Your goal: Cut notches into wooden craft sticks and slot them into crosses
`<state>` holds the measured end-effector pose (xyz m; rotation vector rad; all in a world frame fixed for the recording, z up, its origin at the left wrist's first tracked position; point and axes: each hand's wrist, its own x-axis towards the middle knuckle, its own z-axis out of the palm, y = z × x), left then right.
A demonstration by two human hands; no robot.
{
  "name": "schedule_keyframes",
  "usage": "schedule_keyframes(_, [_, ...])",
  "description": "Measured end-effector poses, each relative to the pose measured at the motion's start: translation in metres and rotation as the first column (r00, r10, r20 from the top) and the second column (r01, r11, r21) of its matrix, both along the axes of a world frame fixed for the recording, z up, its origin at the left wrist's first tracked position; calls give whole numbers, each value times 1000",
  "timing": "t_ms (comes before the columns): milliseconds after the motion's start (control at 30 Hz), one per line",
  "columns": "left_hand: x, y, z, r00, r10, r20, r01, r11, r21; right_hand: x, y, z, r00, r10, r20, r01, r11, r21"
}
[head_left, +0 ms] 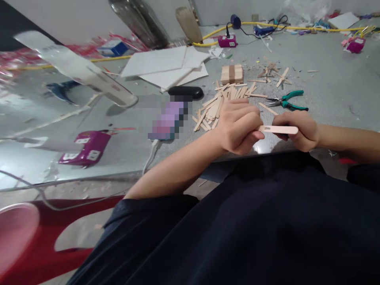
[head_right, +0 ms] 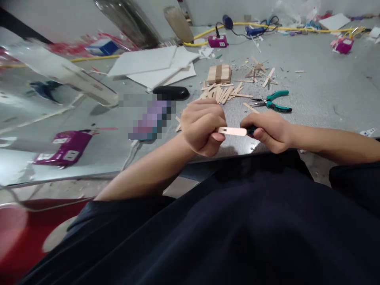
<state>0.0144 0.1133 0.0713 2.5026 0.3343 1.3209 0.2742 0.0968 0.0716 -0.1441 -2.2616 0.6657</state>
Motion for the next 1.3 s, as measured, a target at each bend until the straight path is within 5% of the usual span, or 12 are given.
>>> schedule_keyframes(100, [-1,3,9,994,-105,-43,100,991,-94,8,8,-1,995,-56,77,46,991,123])
schedule_keyframes(267, [2,-5,21,981,-156,-115,123,960,-252,12,13,2,962,-123,244,108,991,76])
schedule_keyframes(500, [13,-16,27,942,-289,-173,258,949,-180,11,15,2,919,18,395,-29,999,22])
schedule_keyframes(667, [18,-20,34,910,-323,-258,227,912,-341,4,12,2,908,58,414,-53,998,-24])
schedule_keyframes(800, [18,-16,14,995,-104,-5,80,794,-603,0,8,5,863,36,503,21,994,-106])
schedule_keyframes(867, [15,-6,-7,978,109,178,59,672,-738,-1,7,6,851,31,524,49,989,-138])
schedule_keyframes(967, [9,8,-32,937,216,276,89,615,-784,-2,6,7,858,53,510,41,984,-173])
schedule_keyframes(1033, [8,10,-33,959,167,227,59,667,-743,-2,6,8,869,63,491,18,987,-157])
schedule_keyframes(1133, [10,3,-16,987,-156,-27,120,852,-510,-2,6,9,868,52,494,-2,995,-101])
schedule_keyframes(1200, [11,0,-8,943,-287,-170,204,900,-386,-2,5,9,861,45,507,7,995,-101])
schedule_keyframes(1300, [8,3,-14,994,-99,-35,71,881,-467,-3,5,10,864,52,501,19,991,-135])
